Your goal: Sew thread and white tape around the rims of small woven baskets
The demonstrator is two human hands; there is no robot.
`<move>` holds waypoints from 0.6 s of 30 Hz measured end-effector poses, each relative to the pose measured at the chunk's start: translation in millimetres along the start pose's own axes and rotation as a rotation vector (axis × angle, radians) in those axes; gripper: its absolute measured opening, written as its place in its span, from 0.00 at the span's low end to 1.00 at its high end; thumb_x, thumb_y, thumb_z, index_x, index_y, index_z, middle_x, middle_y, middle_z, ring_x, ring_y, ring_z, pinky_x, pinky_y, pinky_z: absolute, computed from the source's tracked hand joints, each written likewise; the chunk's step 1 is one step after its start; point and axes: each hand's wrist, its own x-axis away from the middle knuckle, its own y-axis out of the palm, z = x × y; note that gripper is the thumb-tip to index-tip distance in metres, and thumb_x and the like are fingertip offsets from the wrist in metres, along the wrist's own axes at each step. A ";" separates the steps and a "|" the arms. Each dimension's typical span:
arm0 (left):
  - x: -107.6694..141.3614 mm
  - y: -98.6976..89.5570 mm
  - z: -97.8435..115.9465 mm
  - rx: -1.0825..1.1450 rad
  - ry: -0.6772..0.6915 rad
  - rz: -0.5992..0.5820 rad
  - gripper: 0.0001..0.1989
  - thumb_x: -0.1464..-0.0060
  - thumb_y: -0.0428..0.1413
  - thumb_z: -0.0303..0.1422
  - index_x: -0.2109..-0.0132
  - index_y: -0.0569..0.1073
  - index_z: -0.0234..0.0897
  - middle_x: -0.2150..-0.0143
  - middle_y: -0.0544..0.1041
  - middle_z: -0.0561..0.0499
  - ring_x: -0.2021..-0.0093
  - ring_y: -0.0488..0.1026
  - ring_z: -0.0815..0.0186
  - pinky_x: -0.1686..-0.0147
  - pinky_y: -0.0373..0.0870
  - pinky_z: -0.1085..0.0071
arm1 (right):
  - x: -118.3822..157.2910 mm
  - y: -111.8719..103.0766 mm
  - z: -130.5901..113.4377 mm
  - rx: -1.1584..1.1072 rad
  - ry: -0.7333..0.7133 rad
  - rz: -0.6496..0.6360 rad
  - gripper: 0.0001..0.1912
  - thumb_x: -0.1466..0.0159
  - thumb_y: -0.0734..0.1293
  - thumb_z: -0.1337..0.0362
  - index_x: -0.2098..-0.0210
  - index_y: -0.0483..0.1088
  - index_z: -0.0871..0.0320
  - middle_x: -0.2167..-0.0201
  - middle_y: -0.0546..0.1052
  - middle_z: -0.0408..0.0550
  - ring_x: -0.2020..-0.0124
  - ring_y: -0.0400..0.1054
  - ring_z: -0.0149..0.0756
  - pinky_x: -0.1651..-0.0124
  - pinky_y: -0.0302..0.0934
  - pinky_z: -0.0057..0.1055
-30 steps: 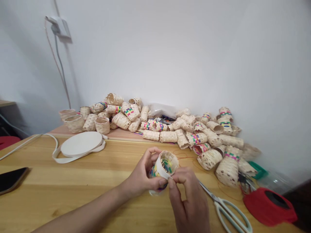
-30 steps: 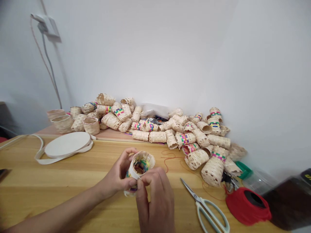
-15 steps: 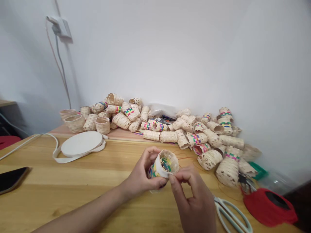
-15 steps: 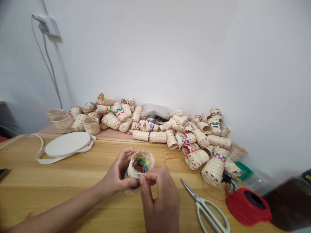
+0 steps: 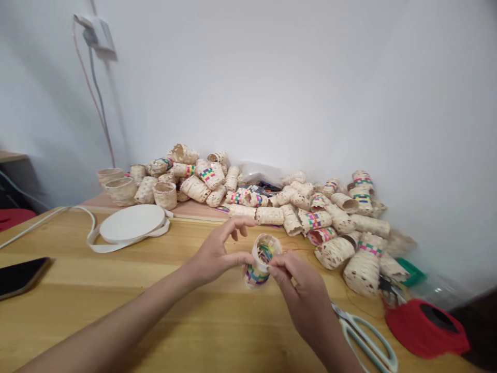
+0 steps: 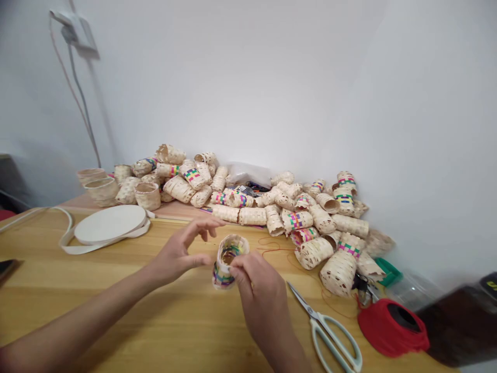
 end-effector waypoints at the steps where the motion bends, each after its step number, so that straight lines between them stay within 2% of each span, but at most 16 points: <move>1: -1.1 -5.4 6.1 -0.085 0.040 -0.025 0.22 0.48 0.62 0.40 0.48 0.69 0.38 0.49 0.73 0.45 0.59 0.70 0.66 0.61 0.65 0.72 | -1.6 1.0 3.7 -0.007 0.001 -0.035 0.09 0.33 0.61 0.67 0.71 0.68 0.55 0.73 0.72 0.42 0.71 0.67 0.32 0.68 0.57 0.25; 2: -1.4 -9.6 11.9 -0.149 0.086 -0.071 0.17 0.45 0.60 0.37 0.49 0.70 0.38 0.49 0.74 0.46 0.59 0.71 0.67 0.63 0.66 0.73 | -3.2 1.9 6.7 -0.015 -0.002 -0.064 0.09 0.33 0.61 0.67 0.70 0.68 0.55 0.73 0.72 0.42 0.71 0.66 0.32 0.68 0.56 0.25; 4: 0.6 -15.1 20.1 -0.227 0.160 -0.163 0.11 0.42 0.56 0.32 0.51 0.73 0.37 0.48 0.75 0.46 0.54 0.73 0.67 0.58 0.68 0.73 | -6.2 3.7 9.7 -0.027 -0.013 -0.104 0.09 0.33 0.60 0.67 0.69 0.67 0.55 0.72 0.72 0.42 0.70 0.66 0.32 0.67 0.56 0.26; 7: 7.0 -20.2 22.7 -0.267 0.191 -0.234 0.11 0.38 0.52 0.30 0.50 0.74 0.36 0.45 0.74 0.44 0.45 0.71 0.64 0.46 0.66 0.70 | -9.7 6.8 8.4 -0.027 -0.054 -0.150 0.09 0.32 0.59 0.67 0.69 0.67 0.55 0.73 0.72 0.42 0.70 0.66 0.33 0.67 0.56 0.26; 9: 12.2 -23.6 21.1 -0.271 0.168 -0.281 0.12 0.38 0.51 0.30 0.50 0.74 0.35 0.45 0.73 0.44 0.44 0.70 0.64 0.45 0.64 0.70 | -11.2 9.9 6.0 -0.017 -0.095 -0.196 0.10 0.32 0.59 0.67 0.69 0.67 0.55 0.73 0.71 0.42 0.70 0.66 0.33 0.67 0.56 0.27; 13: 23.3 -27.9 17.5 -0.296 0.065 -0.389 0.10 0.39 0.54 0.34 0.54 0.76 0.34 0.55 0.78 0.47 0.53 0.74 0.66 0.52 0.67 0.75 | -11.7 20.7 5.7 -0.013 -0.184 -0.272 0.10 0.31 0.58 0.66 0.68 0.67 0.55 0.72 0.71 0.43 0.69 0.66 0.33 0.66 0.56 0.27; 18: 34.8 -23.0 11.0 -0.246 -0.079 -0.335 0.07 0.42 0.57 0.32 0.63 0.77 0.33 0.63 0.78 0.49 0.62 0.74 0.68 0.62 0.65 0.78 | -7.3 39.0 15.1 0.016 -0.243 -0.258 0.11 0.30 0.58 0.63 0.68 0.67 0.56 0.73 0.71 0.44 0.69 0.65 0.33 0.67 0.55 0.28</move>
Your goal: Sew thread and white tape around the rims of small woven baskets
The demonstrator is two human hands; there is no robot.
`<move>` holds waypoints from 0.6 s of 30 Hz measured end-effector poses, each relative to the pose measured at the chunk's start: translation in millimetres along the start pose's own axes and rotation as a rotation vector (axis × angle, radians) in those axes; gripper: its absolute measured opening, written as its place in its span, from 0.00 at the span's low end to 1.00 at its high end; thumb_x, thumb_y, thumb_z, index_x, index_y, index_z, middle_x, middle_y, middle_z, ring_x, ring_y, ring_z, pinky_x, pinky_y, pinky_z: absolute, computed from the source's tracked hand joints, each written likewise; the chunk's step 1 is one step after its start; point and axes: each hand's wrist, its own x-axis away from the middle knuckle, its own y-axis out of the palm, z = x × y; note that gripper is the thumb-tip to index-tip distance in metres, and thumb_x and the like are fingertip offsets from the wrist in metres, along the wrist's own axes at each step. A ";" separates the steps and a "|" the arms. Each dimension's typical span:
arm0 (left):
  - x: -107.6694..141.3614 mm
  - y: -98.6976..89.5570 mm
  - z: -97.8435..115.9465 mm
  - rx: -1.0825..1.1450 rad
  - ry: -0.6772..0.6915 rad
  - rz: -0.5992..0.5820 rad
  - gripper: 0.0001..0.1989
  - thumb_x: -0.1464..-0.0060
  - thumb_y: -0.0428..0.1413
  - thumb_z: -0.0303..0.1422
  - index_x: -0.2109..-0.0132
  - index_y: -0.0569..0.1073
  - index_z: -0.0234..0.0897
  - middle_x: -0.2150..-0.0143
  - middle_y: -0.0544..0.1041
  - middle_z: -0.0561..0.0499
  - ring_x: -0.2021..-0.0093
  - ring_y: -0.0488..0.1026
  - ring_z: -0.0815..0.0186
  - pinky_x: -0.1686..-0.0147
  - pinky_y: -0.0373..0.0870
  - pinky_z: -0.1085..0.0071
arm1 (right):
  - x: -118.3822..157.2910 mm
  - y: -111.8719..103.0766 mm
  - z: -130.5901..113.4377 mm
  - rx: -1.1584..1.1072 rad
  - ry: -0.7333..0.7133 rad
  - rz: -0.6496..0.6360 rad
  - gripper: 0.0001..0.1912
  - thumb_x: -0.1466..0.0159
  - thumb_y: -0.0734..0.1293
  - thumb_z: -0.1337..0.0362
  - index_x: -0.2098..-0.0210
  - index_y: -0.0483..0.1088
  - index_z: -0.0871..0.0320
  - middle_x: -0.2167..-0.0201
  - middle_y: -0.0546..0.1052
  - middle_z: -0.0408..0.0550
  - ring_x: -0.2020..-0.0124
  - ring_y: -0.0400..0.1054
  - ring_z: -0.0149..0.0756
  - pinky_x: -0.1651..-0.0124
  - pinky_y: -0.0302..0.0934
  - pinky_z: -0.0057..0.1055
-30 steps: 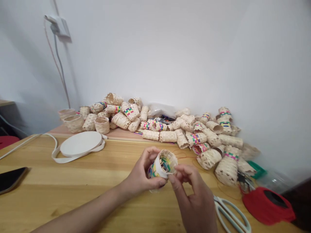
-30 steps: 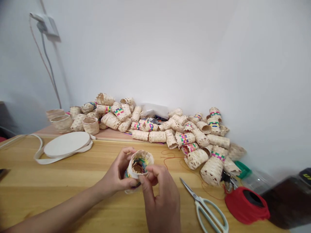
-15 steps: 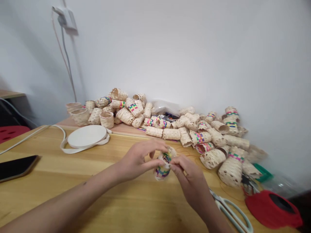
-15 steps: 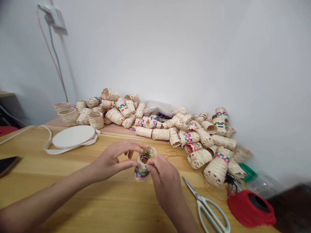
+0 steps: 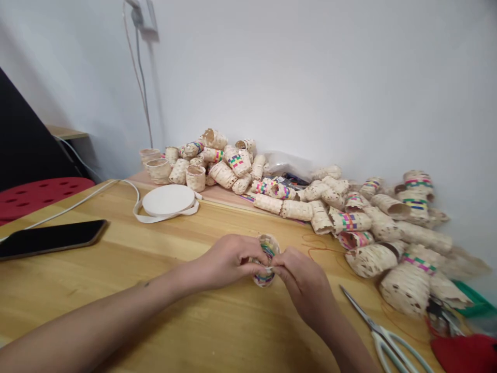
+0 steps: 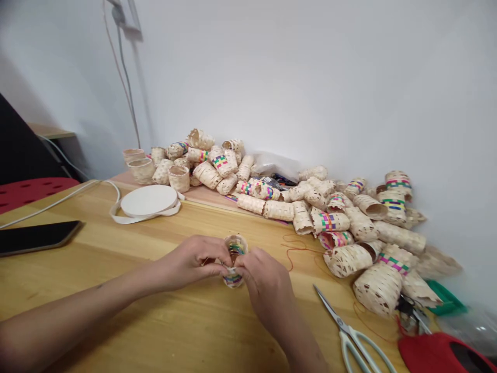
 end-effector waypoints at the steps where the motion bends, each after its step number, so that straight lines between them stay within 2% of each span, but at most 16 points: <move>1: 1.0 2.4 -1.1 0.014 -0.023 0.000 0.06 0.42 0.57 0.32 0.64 0.77 0.33 0.64 0.78 0.49 0.63 0.73 0.68 0.63 0.65 0.78 | 0.6 3.3 1.3 0.005 -0.006 0.002 0.12 0.30 0.57 0.63 0.68 0.68 0.56 0.73 0.71 0.44 0.70 0.65 0.33 0.67 0.55 0.28; 5: 5.0 11.2 -4.5 0.063 -0.088 0.019 0.08 0.42 0.57 0.32 0.66 0.78 0.34 0.66 0.76 0.50 0.64 0.72 0.68 0.64 0.64 0.78 | 2.1 11.4 3.3 -0.011 -0.046 0.034 0.12 0.30 0.58 0.63 0.68 0.68 0.56 0.73 0.71 0.44 0.70 0.66 0.33 0.67 0.56 0.27; 9: 9.1 17.4 -5.0 0.146 -0.084 0.072 0.10 0.40 0.55 0.33 0.66 0.78 0.34 0.66 0.76 0.49 0.64 0.72 0.69 0.63 0.65 0.77 | 4.2 14.2 3.5 -0.046 -0.035 0.127 0.07 0.31 0.60 0.62 0.62 0.67 0.56 0.71 0.74 0.44 0.70 0.68 0.32 0.67 0.60 0.26; 13: 10.9 20.0 -4.8 0.175 -0.098 0.105 0.11 0.40 0.55 0.35 0.66 0.78 0.33 0.67 0.76 0.48 0.65 0.72 0.68 0.64 0.65 0.76 | 8.4 17.3 4.7 -0.002 0.063 0.150 0.09 0.33 0.63 0.60 0.68 0.66 0.56 0.75 0.73 0.43 0.73 0.68 0.32 0.69 0.60 0.27; 18: 11.4 21.5 -6.9 0.178 -0.093 0.143 0.12 0.41 0.55 0.36 0.66 0.79 0.34 0.67 0.76 0.47 0.65 0.72 0.67 0.63 0.66 0.75 | 11.2 20.3 -0.4 0.031 0.016 0.180 0.06 0.33 0.63 0.63 0.67 0.68 0.56 0.74 0.75 0.43 0.72 0.69 0.32 0.69 0.60 0.26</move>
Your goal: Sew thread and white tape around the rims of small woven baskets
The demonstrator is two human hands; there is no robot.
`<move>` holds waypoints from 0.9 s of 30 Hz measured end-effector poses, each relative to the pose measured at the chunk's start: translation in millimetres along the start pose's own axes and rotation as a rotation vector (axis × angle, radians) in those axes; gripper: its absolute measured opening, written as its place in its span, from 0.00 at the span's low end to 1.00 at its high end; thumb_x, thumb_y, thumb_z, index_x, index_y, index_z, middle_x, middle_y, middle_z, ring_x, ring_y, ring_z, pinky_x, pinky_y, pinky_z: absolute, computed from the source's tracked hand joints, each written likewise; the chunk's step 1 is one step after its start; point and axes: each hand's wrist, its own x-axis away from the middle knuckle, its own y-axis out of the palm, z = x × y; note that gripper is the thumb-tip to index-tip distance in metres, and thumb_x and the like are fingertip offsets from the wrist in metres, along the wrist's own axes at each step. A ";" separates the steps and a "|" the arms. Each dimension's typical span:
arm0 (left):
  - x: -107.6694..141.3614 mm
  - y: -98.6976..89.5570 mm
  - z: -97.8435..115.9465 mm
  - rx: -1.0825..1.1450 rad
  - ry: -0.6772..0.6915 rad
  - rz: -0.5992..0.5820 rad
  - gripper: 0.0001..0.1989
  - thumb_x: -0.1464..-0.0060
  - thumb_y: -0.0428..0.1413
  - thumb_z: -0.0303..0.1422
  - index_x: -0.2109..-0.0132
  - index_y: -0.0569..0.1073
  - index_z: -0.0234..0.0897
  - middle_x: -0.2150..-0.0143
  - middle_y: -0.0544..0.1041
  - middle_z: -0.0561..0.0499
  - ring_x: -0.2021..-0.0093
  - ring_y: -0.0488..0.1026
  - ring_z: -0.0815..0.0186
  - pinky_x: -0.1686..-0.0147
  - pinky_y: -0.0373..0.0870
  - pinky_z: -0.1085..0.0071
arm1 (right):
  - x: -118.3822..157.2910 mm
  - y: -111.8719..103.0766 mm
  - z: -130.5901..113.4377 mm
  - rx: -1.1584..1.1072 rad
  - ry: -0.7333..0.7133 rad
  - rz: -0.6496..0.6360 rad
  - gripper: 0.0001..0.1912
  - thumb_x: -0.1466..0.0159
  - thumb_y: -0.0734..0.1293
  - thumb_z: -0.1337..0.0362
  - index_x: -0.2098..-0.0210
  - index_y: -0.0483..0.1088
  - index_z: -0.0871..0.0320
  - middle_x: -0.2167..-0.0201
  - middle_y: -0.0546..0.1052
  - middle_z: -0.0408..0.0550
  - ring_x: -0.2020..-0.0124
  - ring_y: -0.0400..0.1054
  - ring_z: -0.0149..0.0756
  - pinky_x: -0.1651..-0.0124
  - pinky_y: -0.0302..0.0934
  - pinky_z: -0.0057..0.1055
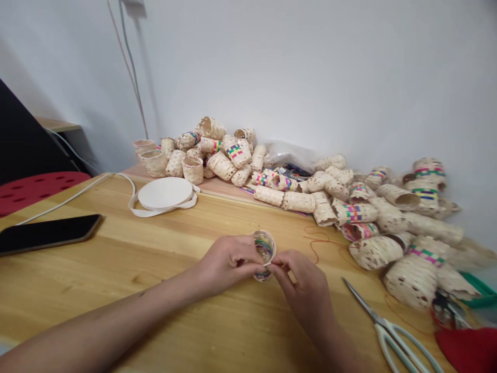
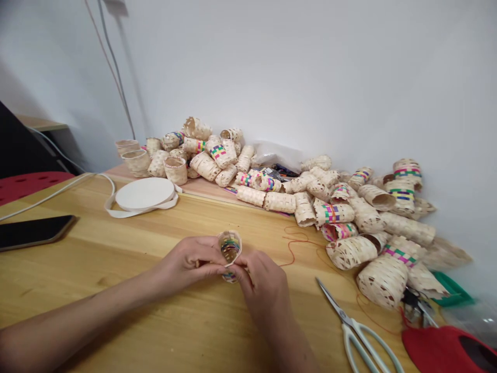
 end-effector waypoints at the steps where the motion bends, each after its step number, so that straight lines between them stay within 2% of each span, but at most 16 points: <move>1: 0.1 0.1 -0.7 -0.003 -0.004 0.008 0.12 0.41 0.56 0.36 0.66 0.79 0.34 0.68 0.76 0.47 0.65 0.72 0.67 0.64 0.66 0.75 | 0.1 0.5 -2.2 0.001 -0.015 0.017 0.06 0.33 0.63 0.64 0.66 0.68 0.56 0.74 0.75 0.43 0.72 0.69 0.31 0.69 0.60 0.26; 7: 0.9 -2.5 -3.0 0.003 0.004 0.027 0.12 0.42 0.56 0.37 0.67 0.79 0.34 0.70 0.76 0.48 0.67 0.71 0.68 0.66 0.64 0.77 | -0.2 6.0 -12.8 -0.026 -0.011 0.046 0.05 0.34 0.62 0.70 0.67 0.66 0.56 0.73 0.74 0.43 0.71 0.68 0.31 0.68 0.60 0.27; 9: -0.1 -6.0 -0.5 0.035 0.005 -0.014 0.12 0.42 0.56 0.38 0.65 0.79 0.33 0.68 0.76 0.49 0.65 0.71 0.68 0.64 0.64 0.76 | -0.4 7.6 -13.5 -0.038 -0.009 0.046 0.05 0.35 0.62 0.70 0.67 0.65 0.56 0.73 0.73 0.43 0.71 0.67 0.31 0.68 0.60 0.27; 12: -4.0 -13.6 6.6 0.065 -0.010 -0.099 0.16 0.37 0.51 0.38 0.65 0.77 0.32 0.66 0.74 0.50 0.64 0.70 0.69 0.63 0.63 0.76 | -0.8 8.6 -13.2 -0.058 -0.013 0.042 0.06 0.35 0.61 0.70 0.68 0.65 0.56 0.73 0.73 0.43 0.71 0.67 0.31 0.68 0.61 0.27; 15: -10.3 -21.1 14.2 0.018 -0.058 -0.171 0.21 0.35 0.46 0.35 0.74 0.71 0.31 0.72 0.68 0.53 0.70 0.65 0.72 0.67 0.60 0.77 | -0.9 8.8 -13.0 -0.069 -0.012 0.034 0.06 0.35 0.62 0.71 0.69 0.65 0.55 0.72 0.74 0.44 0.71 0.68 0.31 0.68 0.61 0.26; 18: -15.9 -26.5 20.9 -0.032 -0.127 -0.265 0.20 0.37 0.49 0.35 0.76 0.69 0.31 0.78 0.62 0.56 0.74 0.62 0.73 0.72 0.57 0.78 | -1.0 8.7 -13.6 -0.069 -0.025 0.048 0.06 0.36 0.62 0.71 0.68 0.65 0.56 0.72 0.74 0.44 0.71 0.69 0.31 0.67 0.62 0.26; 20: -17.8 -29.1 25.5 -0.060 -0.147 -0.310 0.16 0.39 0.52 0.35 0.72 0.74 0.31 0.76 0.67 0.54 0.72 0.64 0.72 0.72 0.58 0.78 | -1.5 8.4 -14.7 -0.066 -0.029 0.068 0.06 0.36 0.62 0.70 0.69 0.65 0.55 0.73 0.74 0.43 0.71 0.69 0.30 0.68 0.62 0.26; 22: -18.1 -31.0 30.0 -0.098 -0.125 -0.326 0.09 0.43 0.56 0.33 0.64 0.78 0.33 0.68 0.75 0.52 0.67 0.69 0.70 0.69 0.60 0.78 | -2.2 7.5 -16.2 -0.069 -0.025 0.082 0.07 0.36 0.62 0.70 0.70 0.65 0.55 0.74 0.74 0.43 0.72 0.69 0.31 0.69 0.62 0.26; 24: -17.5 -32.0 33.2 -0.149 -0.074 -0.316 0.07 0.45 0.58 0.31 0.60 0.79 0.35 0.61 0.77 0.50 0.62 0.71 0.68 0.67 0.62 0.78 | -2.9 6.0 -17.9 -0.088 -0.014 0.087 0.07 0.36 0.62 0.70 0.71 0.66 0.55 0.75 0.73 0.43 0.72 0.69 0.31 0.69 0.63 0.26; 27: -15.4 -31.1 34.6 -0.233 -0.021 -0.301 0.07 0.44 0.57 0.29 0.60 0.79 0.36 0.64 0.78 0.50 0.63 0.72 0.68 0.66 0.62 0.77 | -3.4 3.8 -19.3 -0.179 0.043 0.061 0.07 0.36 0.62 0.69 0.71 0.66 0.56 0.74 0.73 0.43 0.73 0.69 0.30 0.70 0.64 0.25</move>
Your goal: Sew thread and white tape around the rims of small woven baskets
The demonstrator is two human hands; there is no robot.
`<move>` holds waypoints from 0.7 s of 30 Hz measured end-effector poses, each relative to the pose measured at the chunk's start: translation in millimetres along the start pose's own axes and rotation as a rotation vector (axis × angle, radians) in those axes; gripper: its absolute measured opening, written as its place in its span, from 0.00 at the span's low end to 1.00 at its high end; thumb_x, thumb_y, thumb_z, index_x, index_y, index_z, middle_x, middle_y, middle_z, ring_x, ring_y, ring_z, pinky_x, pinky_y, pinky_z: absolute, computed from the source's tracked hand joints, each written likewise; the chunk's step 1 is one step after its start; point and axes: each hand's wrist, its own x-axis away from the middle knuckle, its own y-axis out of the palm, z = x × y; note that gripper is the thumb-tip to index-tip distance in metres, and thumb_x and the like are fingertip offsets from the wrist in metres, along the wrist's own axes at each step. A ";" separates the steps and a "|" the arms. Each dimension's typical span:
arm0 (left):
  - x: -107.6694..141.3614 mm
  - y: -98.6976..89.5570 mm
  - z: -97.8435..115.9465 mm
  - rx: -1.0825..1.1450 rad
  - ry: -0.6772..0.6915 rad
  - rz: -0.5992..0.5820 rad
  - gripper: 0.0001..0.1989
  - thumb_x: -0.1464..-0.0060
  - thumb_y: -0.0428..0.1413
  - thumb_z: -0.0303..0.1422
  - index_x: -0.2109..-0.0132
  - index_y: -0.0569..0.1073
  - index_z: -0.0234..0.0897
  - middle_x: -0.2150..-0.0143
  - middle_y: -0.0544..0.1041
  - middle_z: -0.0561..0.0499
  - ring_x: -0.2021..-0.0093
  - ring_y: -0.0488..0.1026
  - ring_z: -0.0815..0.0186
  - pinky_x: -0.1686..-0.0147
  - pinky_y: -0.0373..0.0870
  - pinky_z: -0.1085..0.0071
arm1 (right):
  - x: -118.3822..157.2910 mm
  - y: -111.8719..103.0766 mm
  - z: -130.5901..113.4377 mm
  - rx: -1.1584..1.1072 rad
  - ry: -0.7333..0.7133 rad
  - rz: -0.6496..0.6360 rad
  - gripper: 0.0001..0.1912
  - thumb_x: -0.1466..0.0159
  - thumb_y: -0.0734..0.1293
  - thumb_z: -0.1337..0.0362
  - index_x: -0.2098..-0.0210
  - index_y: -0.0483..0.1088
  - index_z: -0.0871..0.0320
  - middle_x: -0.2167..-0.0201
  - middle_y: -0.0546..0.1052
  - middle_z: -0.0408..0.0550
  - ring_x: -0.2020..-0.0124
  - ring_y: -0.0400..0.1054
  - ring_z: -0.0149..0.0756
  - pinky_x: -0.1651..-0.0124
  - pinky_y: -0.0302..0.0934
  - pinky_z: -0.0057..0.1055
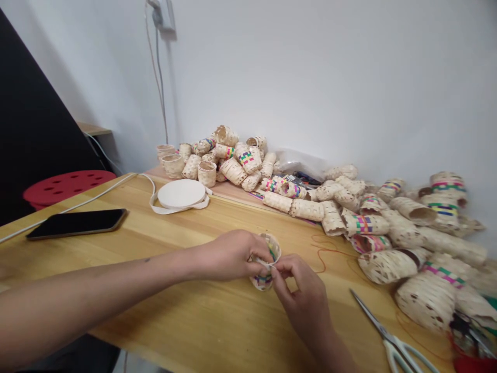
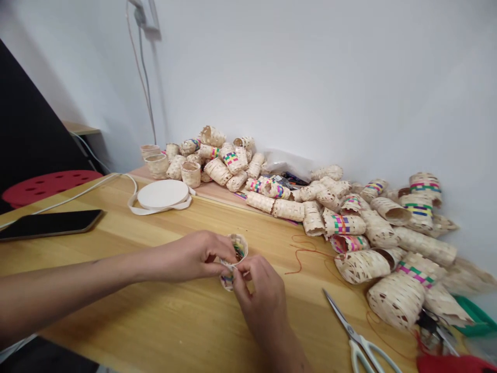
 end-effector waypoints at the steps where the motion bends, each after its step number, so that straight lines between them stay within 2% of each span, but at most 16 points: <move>1: 0.7 1.3 0.1 -0.032 0.004 0.005 0.06 0.43 0.57 0.30 0.61 0.79 0.36 0.65 0.78 0.51 0.64 0.72 0.68 0.66 0.62 0.77 | -0.1 -0.6 0.2 -0.042 0.031 -0.016 0.06 0.36 0.62 0.69 0.70 0.66 0.56 0.74 0.73 0.43 0.73 0.69 0.29 0.70 0.64 0.25; 6: 4.8 10.7 2.8 -0.302 -0.019 0.091 0.08 0.42 0.56 0.34 0.66 0.78 0.37 0.65 0.76 0.52 0.69 0.71 0.71 0.73 0.56 0.76 | -0.3 -1.3 7.2 -0.228 0.139 -0.117 0.06 0.35 0.61 0.67 0.70 0.65 0.56 0.73 0.72 0.42 0.73 0.69 0.28 0.70 0.66 0.24; 8: 5.4 12.7 4.5 -0.418 -0.009 0.105 0.09 0.41 0.55 0.35 0.66 0.78 0.38 0.64 0.76 0.51 0.68 0.71 0.69 0.72 0.57 0.75 | 0.0 -0.6 10.5 -0.264 0.154 -0.139 0.06 0.35 0.61 0.66 0.70 0.65 0.56 0.73 0.72 0.42 0.74 0.68 0.28 0.70 0.66 0.24; 10: 5.1 12.4 5.0 -0.513 0.040 0.129 0.09 0.41 0.55 0.36 0.66 0.78 0.40 0.61 0.76 0.49 0.63 0.71 0.65 0.63 0.62 0.72 | 0.4 0.4 12.4 -0.289 0.163 -0.133 0.06 0.35 0.61 0.66 0.70 0.65 0.56 0.73 0.71 0.42 0.74 0.68 0.28 0.70 0.66 0.24; 12: 4.3 10.4 2.8 -0.573 0.110 0.178 0.08 0.42 0.56 0.37 0.67 0.78 0.41 0.53 0.75 0.47 0.53 0.69 0.58 0.51 0.61 0.60 | 0.6 1.1 12.9 -0.302 0.168 -0.121 0.06 0.36 0.61 0.66 0.70 0.65 0.56 0.74 0.71 0.42 0.73 0.68 0.29 0.70 0.66 0.24; 14: 3.5 8.7 -2.2 -0.552 0.170 0.215 0.08 0.44 0.58 0.38 0.67 0.79 0.41 0.43 0.69 0.46 0.43 0.62 0.50 0.42 0.53 0.49 | 0.7 1.5 12.7 -0.304 0.158 -0.122 0.06 0.36 0.62 0.66 0.70 0.65 0.56 0.73 0.71 0.42 0.73 0.68 0.29 0.69 0.66 0.25; 15: 3.2 8.8 -5.7 -0.506 0.192 0.216 0.08 0.45 0.58 0.38 0.67 0.80 0.41 0.40 0.66 0.45 0.39 0.59 0.48 0.40 0.50 0.48 | 0.6 1.5 12.5 -0.304 0.153 -0.129 0.06 0.36 0.62 0.66 0.70 0.65 0.56 0.73 0.71 0.42 0.73 0.68 0.29 0.69 0.65 0.24; 16: 3.0 9.6 -9.4 -0.440 0.206 0.208 0.08 0.45 0.59 0.38 0.66 0.80 0.41 0.39 0.65 0.45 0.38 0.58 0.49 0.40 0.51 0.49 | 0.4 1.4 12.5 -0.306 0.152 -0.135 0.05 0.36 0.62 0.67 0.70 0.65 0.56 0.73 0.71 0.42 0.73 0.68 0.29 0.69 0.65 0.24; 18: 2.8 13.7 -16.8 -0.281 0.209 0.205 0.08 0.45 0.59 0.37 0.67 0.80 0.39 0.40 0.66 0.42 0.41 0.63 0.53 0.42 0.59 0.57 | 0.0 1.3 12.6 -0.313 0.154 -0.140 0.06 0.36 0.62 0.67 0.70 0.65 0.56 0.73 0.71 0.42 0.73 0.67 0.28 0.69 0.65 0.24; 21: 3.4 22.7 -24.9 -0.085 0.184 0.287 0.07 0.47 0.60 0.34 0.64 0.79 0.35 0.45 0.68 0.40 0.46 0.68 0.58 0.47 0.66 0.64 | -0.2 1.2 13.5 -0.324 0.166 -0.135 0.06 0.36 0.62 0.67 0.71 0.65 0.56 0.74 0.71 0.42 0.72 0.67 0.29 0.68 0.64 0.24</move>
